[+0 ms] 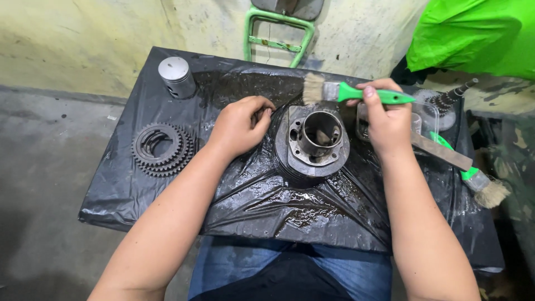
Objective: Cleaning a motorcycle engine cylinder using a brush and cleaning fluid on a workbench
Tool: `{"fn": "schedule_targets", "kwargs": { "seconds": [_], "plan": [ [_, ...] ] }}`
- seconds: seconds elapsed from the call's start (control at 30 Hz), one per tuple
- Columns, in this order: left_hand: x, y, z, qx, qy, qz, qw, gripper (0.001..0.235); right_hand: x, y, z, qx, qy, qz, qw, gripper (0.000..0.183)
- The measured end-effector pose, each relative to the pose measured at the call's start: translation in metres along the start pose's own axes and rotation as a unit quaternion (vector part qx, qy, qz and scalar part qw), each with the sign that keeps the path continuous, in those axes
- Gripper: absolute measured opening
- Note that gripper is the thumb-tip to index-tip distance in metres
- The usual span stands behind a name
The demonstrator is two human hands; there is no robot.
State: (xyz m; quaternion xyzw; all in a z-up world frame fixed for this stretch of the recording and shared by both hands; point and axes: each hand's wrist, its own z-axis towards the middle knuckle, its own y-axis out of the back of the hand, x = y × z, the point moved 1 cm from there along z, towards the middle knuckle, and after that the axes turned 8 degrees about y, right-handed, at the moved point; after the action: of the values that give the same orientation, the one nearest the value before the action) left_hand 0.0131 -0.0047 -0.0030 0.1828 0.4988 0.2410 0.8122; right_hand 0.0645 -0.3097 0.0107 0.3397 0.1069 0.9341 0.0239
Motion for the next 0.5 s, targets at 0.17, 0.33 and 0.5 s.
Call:
{"fn": "schedule_targets", "kwargs": {
  "seconds": [0.17,0.33,0.5],
  "plan": [
    [-0.001,0.000,0.000,0.002,0.004,0.002,1.000,0.015,0.008,0.003,0.002,-0.014,-0.010,0.026,0.999,0.022],
    [0.001,0.001,-0.001,0.011,0.008,0.003,1.000,0.016,0.018,-0.008,0.000,0.056,-0.037,0.053,0.996,0.018],
    [-0.001,0.004,-0.001,0.010,0.022,0.005,1.000,0.017,-0.008,0.016,0.000,0.025,-0.009,0.045,0.999,0.020]
  ]
}}
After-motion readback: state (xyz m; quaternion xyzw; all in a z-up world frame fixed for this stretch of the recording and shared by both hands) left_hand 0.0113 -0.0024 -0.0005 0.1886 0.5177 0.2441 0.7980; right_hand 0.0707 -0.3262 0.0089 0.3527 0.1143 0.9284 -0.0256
